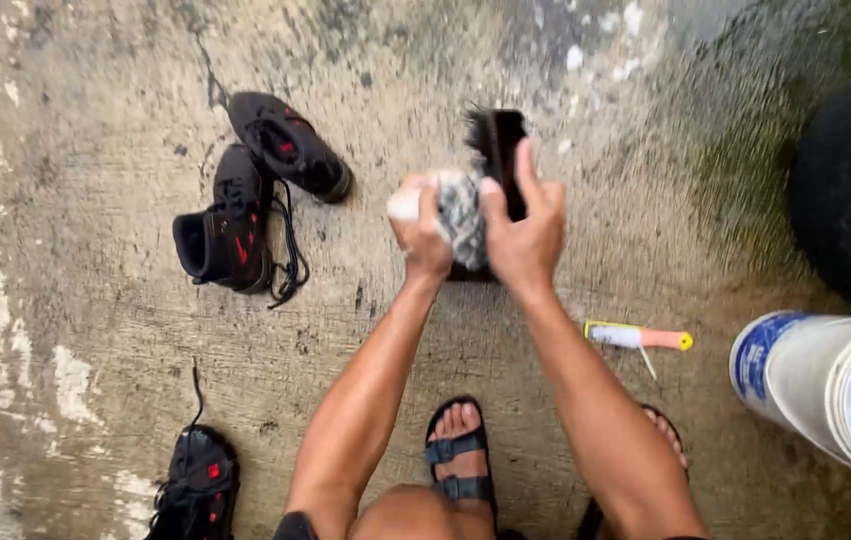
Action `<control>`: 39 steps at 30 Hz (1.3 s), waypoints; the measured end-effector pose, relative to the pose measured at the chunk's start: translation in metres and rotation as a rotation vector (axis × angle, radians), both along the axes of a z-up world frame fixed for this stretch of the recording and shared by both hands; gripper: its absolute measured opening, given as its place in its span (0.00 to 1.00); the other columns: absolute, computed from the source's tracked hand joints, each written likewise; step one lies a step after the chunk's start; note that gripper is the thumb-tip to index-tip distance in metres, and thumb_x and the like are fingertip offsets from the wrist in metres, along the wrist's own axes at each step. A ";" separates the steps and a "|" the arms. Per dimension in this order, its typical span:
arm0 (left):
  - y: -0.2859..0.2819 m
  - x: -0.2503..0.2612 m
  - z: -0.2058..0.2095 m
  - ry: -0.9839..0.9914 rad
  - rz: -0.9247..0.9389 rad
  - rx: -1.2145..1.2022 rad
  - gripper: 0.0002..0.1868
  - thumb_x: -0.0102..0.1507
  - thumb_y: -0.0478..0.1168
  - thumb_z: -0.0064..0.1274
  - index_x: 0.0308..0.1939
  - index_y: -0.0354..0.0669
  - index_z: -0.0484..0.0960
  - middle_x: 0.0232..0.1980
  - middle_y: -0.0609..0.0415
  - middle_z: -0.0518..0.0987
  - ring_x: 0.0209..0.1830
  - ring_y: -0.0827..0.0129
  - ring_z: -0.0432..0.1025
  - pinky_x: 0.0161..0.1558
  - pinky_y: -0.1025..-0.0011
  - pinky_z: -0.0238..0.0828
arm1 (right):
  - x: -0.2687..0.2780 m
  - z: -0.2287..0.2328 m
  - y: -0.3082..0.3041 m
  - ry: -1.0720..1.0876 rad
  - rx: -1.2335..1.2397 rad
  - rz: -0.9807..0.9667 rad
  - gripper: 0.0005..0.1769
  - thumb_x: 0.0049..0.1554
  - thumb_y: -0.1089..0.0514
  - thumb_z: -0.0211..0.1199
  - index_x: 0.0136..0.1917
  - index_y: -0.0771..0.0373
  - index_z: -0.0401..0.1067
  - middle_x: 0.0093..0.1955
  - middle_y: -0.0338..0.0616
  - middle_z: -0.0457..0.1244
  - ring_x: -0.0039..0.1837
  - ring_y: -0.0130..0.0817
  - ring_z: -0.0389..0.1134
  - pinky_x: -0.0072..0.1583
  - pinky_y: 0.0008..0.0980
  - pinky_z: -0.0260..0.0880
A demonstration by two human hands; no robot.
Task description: The person removes the laces from a black hiking boot, wets the boot with water from a container, scrubs it with a brush and soap, rinses the boot, and then re-laces it.
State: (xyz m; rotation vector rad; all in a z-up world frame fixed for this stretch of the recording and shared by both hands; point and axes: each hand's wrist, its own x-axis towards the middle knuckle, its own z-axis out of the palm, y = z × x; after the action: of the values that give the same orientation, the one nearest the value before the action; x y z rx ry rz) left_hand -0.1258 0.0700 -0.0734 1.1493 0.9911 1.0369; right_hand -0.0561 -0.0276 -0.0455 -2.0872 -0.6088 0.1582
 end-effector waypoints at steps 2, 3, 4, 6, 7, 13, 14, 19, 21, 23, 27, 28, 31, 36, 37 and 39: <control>0.025 0.008 -0.010 -0.013 -0.020 0.035 0.13 0.67 0.39 0.49 0.27 0.46 0.79 0.30 0.59 0.75 0.34 0.75 0.65 0.46 0.73 0.64 | -0.018 0.043 0.006 0.079 0.147 0.196 0.32 0.62 0.50 0.63 0.78 0.51 0.62 0.53 0.61 0.67 0.58 0.59 0.70 0.60 0.44 0.68; 0.029 0.011 0.001 -0.041 -0.015 0.063 0.13 0.67 0.39 0.49 0.27 0.46 0.79 0.30 0.59 0.75 0.34 0.75 0.65 0.46 0.73 0.64 | -0.009 0.025 0.002 0.048 0.172 0.203 0.32 0.62 0.50 0.63 0.78 0.51 0.62 0.53 0.61 0.67 0.58 0.59 0.70 0.60 0.44 0.68; 0.031 0.013 0.010 -0.040 -0.013 0.044 0.13 0.67 0.39 0.50 0.27 0.47 0.79 0.30 0.60 0.76 0.34 0.77 0.65 0.46 0.75 0.65 | 0.001 0.005 -0.002 0.024 0.087 0.187 0.32 0.60 0.50 0.66 0.76 0.52 0.65 0.50 0.62 0.67 0.55 0.61 0.70 0.56 0.46 0.69; 0.022 0.012 0.015 0.007 -0.022 -0.028 0.12 0.66 0.39 0.51 0.26 0.47 0.80 0.30 0.62 0.76 0.33 0.78 0.66 0.46 0.77 0.66 | 0.006 0.002 -0.001 0.050 -0.045 0.157 0.33 0.58 0.50 0.68 0.75 0.54 0.67 0.46 0.64 0.66 0.52 0.63 0.70 0.53 0.48 0.70; 0.022 0.015 0.013 0.008 -0.022 0.002 0.13 0.67 0.40 0.50 0.27 0.47 0.80 0.30 0.60 0.76 0.34 0.78 0.66 0.46 0.76 0.65 | 0.007 0.017 0.015 0.003 -0.025 0.110 0.33 0.59 0.48 0.68 0.75 0.50 0.66 0.46 0.59 0.65 0.51 0.60 0.70 0.52 0.46 0.70; 0.031 0.022 -0.003 -0.008 0.026 -0.038 0.22 0.73 0.49 0.42 0.30 0.48 0.83 0.32 0.60 0.79 0.35 0.76 0.68 0.50 0.73 0.67 | -0.003 -0.003 0.003 -0.085 0.053 0.192 0.35 0.59 0.50 0.68 0.77 0.49 0.64 0.46 0.55 0.61 0.50 0.58 0.68 0.53 0.45 0.68; 0.024 0.019 -0.020 -0.005 0.022 -0.074 0.21 0.73 0.51 0.43 0.33 0.46 0.85 0.36 0.58 0.81 0.38 0.74 0.68 0.52 0.70 0.67 | 0.005 -0.009 0.000 -0.201 0.054 0.167 0.33 0.59 0.51 0.69 0.76 0.52 0.67 0.44 0.54 0.60 0.48 0.57 0.67 0.51 0.45 0.68; 0.028 0.031 0.015 -0.026 -0.004 -0.158 0.26 0.72 0.53 0.37 0.55 0.37 0.82 0.48 0.39 0.82 0.50 0.57 0.76 0.60 0.63 0.69 | -0.013 0.004 0.014 -0.203 0.140 0.195 0.36 0.59 0.46 0.66 0.78 0.45 0.62 0.49 0.53 0.59 0.51 0.54 0.67 0.54 0.45 0.69; 0.030 0.037 0.000 -0.146 -0.004 -0.441 0.30 0.72 0.65 0.37 0.49 0.50 0.89 0.45 0.57 0.86 0.43 0.77 0.77 0.56 0.73 0.73 | 0.003 -0.006 0.021 -0.089 0.099 0.260 0.37 0.56 0.45 0.68 0.77 0.44 0.64 0.49 0.50 0.62 0.50 0.52 0.68 0.53 0.44 0.70; 0.021 0.041 -0.028 -0.171 -0.073 -0.365 0.31 0.73 0.66 0.33 0.56 0.51 0.84 0.54 0.59 0.82 0.54 0.77 0.73 0.64 0.70 0.66 | 0.020 -0.003 0.043 -0.221 0.028 -0.003 0.36 0.61 0.41 0.69 0.78 0.39 0.61 0.60 0.64 0.61 0.66 0.67 0.65 0.65 0.53 0.66; 0.046 0.047 -0.019 -0.355 0.024 -0.362 0.35 0.73 0.62 0.38 0.77 0.43 0.64 0.80 0.47 0.58 0.81 0.57 0.48 0.81 0.57 0.37 | -0.009 -0.003 0.013 -0.224 0.158 0.227 0.37 0.58 0.48 0.69 0.78 0.46 0.63 0.51 0.56 0.60 0.57 0.63 0.68 0.58 0.47 0.69; 0.055 0.053 -0.019 -0.396 -0.025 -0.470 0.27 0.70 0.66 0.39 0.52 0.47 0.74 0.54 0.50 0.70 0.53 0.63 0.63 0.56 0.65 0.57 | 0.015 -0.019 0.014 -0.282 0.147 0.197 0.35 0.57 0.49 0.69 0.76 0.49 0.65 0.48 0.57 0.60 0.54 0.63 0.67 0.56 0.49 0.68; 0.027 0.053 -0.001 -0.318 0.011 -0.548 0.30 0.68 0.68 0.39 0.27 0.54 0.83 0.27 0.57 0.81 0.26 0.76 0.75 0.32 0.77 0.76 | 0.011 -0.009 0.014 -0.238 0.070 0.123 0.35 0.59 0.50 0.68 0.77 0.48 0.63 0.48 0.52 0.59 0.52 0.56 0.67 0.55 0.47 0.68; 0.053 0.057 -0.034 -0.227 0.089 -0.488 0.33 0.67 0.71 0.41 0.42 0.50 0.87 0.43 0.58 0.82 0.45 0.76 0.75 0.62 0.71 0.69 | 0.005 -0.041 -0.014 -0.180 0.198 0.238 0.38 0.54 0.48 0.70 0.77 0.49 0.66 0.48 0.46 0.60 0.52 0.51 0.68 0.56 0.38 0.68; 0.045 0.049 -0.021 -0.125 0.041 -0.431 0.32 0.67 0.69 0.44 0.47 0.46 0.86 0.50 0.52 0.82 0.53 0.74 0.73 0.65 0.69 0.67 | 0.014 -0.042 -0.020 -0.170 0.131 0.196 0.37 0.56 0.49 0.70 0.77 0.51 0.65 0.48 0.52 0.61 0.53 0.55 0.68 0.56 0.44 0.68; 0.037 0.040 -0.017 -0.007 -0.010 -0.391 0.32 0.67 0.67 0.46 0.53 0.42 0.84 0.57 0.47 0.82 0.60 0.71 0.71 0.67 0.67 0.64 | 0.015 -0.037 -0.022 -0.144 0.049 0.153 0.36 0.58 0.51 0.69 0.77 0.52 0.64 0.48 0.57 0.62 0.53 0.60 0.67 0.55 0.50 0.67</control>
State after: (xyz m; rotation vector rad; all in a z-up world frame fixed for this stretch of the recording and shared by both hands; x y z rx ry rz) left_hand -0.0855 0.1069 -0.0907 0.8266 1.1229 0.7932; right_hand -0.0414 -0.0493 -0.0824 -2.0166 -0.8523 0.0798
